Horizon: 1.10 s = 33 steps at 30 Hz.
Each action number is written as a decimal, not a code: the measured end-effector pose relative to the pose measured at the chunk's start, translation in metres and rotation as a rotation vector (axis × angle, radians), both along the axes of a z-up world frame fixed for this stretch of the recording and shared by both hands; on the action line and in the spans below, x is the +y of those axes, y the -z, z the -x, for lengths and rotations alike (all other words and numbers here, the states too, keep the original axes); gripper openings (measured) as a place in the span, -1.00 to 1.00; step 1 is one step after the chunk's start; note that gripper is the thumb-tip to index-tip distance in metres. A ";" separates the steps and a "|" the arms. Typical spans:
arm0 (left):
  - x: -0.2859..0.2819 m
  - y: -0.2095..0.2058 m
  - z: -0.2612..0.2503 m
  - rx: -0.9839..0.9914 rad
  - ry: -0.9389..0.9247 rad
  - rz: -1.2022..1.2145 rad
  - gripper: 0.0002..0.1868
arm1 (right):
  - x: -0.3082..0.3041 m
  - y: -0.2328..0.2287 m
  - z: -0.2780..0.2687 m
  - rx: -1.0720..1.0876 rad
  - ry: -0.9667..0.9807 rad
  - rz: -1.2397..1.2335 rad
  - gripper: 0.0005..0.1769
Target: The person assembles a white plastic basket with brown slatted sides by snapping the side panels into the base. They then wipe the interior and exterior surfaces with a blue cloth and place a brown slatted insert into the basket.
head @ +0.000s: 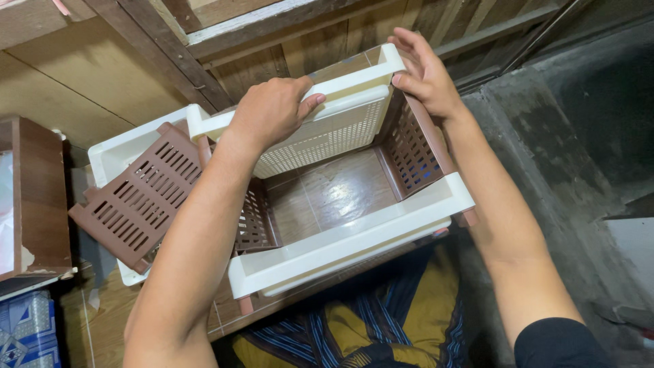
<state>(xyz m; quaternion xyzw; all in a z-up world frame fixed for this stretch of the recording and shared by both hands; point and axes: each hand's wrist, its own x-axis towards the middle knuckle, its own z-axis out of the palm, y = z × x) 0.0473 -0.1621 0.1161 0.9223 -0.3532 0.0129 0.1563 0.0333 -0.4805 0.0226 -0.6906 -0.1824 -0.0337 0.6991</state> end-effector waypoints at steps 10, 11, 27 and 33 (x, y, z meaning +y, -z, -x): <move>-0.002 0.005 0.000 -0.051 -0.003 -0.020 -0.53 | 0.020 -0.090 0.067 0.359 0.347 1.011 -0.41; -0.002 0.005 0.000 -0.038 -0.011 -0.039 -0.52 | 0.024 -0.092 0.072 0.291 0.313 1.118 -0.45; -0.001 -0.001 0.006 -0.085 0.034 -0.004 -0.53 | 0.036 -0.079 0.070 0.159 0.458 1.076 -0.58; 0.014 -0.014 0.006 0.219 -0.012 0.143 -0.51 | 0.034 -0.088 0.070 0.185 0.429 1.062 -0.48</move>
